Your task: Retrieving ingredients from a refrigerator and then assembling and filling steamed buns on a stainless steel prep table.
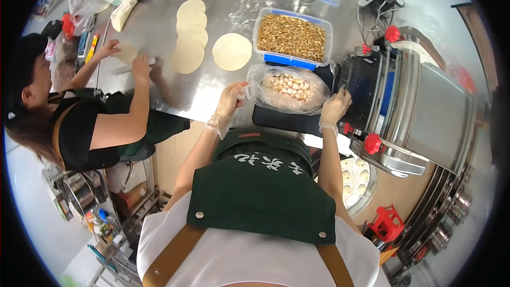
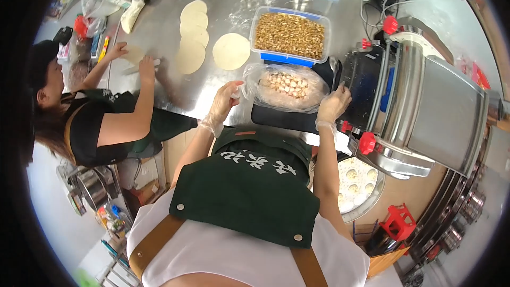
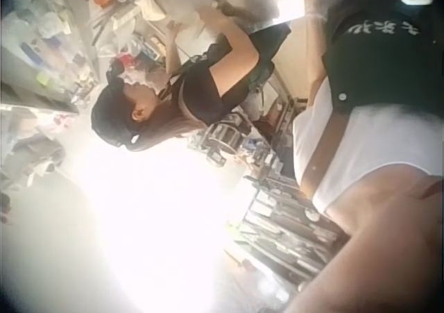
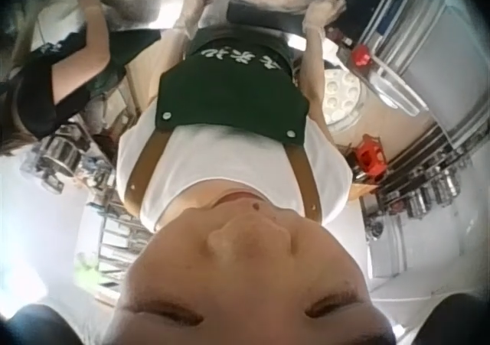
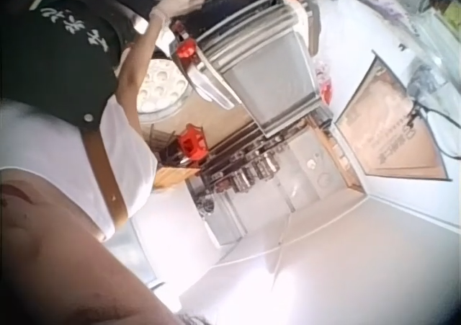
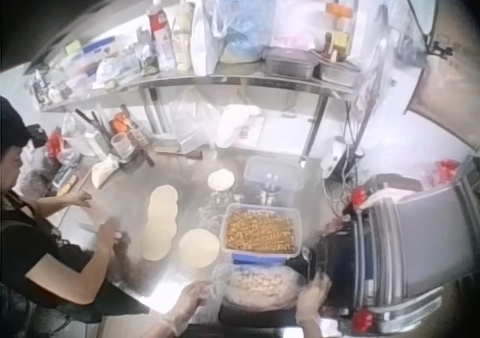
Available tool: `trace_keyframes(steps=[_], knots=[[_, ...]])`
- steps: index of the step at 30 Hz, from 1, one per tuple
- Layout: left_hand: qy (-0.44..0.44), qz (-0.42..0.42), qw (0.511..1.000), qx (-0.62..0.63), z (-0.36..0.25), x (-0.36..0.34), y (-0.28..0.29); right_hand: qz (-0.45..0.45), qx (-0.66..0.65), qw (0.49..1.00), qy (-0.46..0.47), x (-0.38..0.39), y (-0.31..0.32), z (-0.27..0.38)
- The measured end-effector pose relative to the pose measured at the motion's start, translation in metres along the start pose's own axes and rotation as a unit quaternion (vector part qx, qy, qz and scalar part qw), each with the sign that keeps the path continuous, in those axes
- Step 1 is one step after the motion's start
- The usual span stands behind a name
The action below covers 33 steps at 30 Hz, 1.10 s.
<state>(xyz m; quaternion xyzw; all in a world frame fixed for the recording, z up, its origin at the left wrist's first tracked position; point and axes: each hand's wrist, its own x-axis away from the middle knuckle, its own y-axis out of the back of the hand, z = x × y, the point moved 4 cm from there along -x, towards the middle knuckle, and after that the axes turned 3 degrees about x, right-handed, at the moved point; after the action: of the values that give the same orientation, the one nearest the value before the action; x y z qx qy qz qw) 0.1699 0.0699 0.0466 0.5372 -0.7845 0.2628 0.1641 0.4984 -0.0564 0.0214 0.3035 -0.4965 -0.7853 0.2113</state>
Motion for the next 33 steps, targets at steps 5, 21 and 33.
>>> trace_keyframes(steps=[5, 21, 33], knots=[[0.037, 0.032, 0.974, 0.221, -0.003, 0.011, -0.052, 0.154, -0.319, 0.901, 0.249, 0.041, 0.05, 0.122], [0.049, 0.202, 0.923, 0.324, -0.004, 0.031, -0.05, -0.064, -0.196, 0.974, -0.088, -0.141, -0.06, 0.007], [0.048, 0.096, 0.93, 0.352, -0.018, 0.005, 0.04, -0.091, -0.268, 0.959, 0.013, -0.082, 0.008, 0.14]])
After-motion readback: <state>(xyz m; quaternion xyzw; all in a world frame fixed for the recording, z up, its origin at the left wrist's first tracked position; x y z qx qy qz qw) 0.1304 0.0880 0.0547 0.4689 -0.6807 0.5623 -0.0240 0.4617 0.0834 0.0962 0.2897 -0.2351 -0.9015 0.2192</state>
